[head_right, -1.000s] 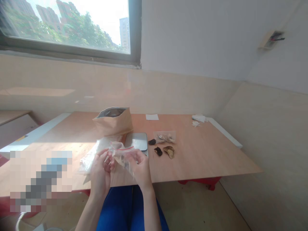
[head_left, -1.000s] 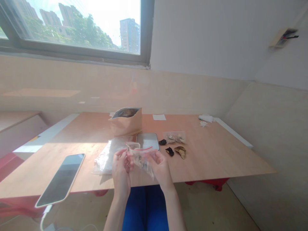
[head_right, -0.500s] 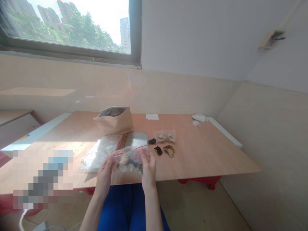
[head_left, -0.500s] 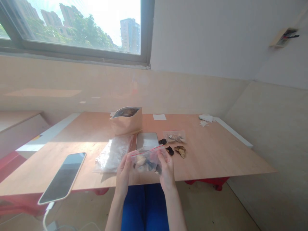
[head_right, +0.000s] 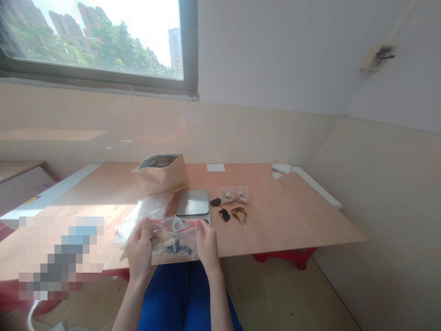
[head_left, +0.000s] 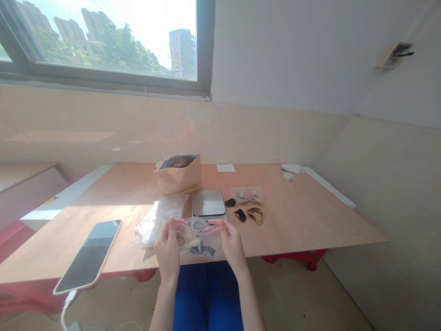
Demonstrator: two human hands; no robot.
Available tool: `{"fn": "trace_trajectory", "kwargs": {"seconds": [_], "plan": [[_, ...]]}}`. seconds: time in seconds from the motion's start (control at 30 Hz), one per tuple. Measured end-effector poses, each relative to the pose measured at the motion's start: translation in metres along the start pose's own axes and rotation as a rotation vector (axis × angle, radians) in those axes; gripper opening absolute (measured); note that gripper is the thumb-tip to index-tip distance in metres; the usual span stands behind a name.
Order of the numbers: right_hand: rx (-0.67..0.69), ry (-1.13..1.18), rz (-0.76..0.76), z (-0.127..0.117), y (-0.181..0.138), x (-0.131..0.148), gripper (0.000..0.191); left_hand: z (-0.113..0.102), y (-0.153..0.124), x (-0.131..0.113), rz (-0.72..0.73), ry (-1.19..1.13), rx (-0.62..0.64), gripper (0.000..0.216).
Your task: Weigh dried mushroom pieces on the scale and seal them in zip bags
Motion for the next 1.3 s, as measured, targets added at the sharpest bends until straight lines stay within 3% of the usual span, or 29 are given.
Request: {"fn": "trace_trajectory", "kwargs": {"seconds": [0.17, 0.27, 0.53, 0.83, 0.97, 1.3], "plan": [[-0.177, 0.073, 0.064, -0.004, 0.001, -0.006, 0.050, -0.002, -0.001, -0.021, 0.135, 0.161, 0.003, 0.038], [-0.218, 0.102, 0.057, -0.006, 0.001, -0.007, 0.049, 0.000, 0.000, -0.023, 0.160, 0.188, 0.011, 0.040], [-0.028, 0.194, 0.079, -0.004, 0.006, -0.023, 0.038, 0.007, 0.003, 0.007, 0.001, 0.092, -0.015, 0.045], [-0.191, 0.196, 0.066, 0.001, 0.011, -0.044, 0.050, 0.017, -0.005, 0.048, -0.054, -0.171, 0.089, 0.043], [-0.247, 0.166, 0.037, -0.002, 0.011, -0.048, 0.058, 0.015, -0.008, 0.052, -0.046, -0.172, 0.126, 0.044], [-0.359, 0.197, -0.036, -0.010, 0.004, -0.045, 0.039, 0.005, -0.009, 0.048, -0.019, -0.118, 0.029, 0.041]]}}
Point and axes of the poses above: each hand's wrist, its own y-axis towards the middle knuckle, its own z-axis out of the palm, x = y × z, the point moved 3 cm from there along y, towards the middle knuckle, and after that the axes turned 11 degrees about z, right-handed, at the moved point
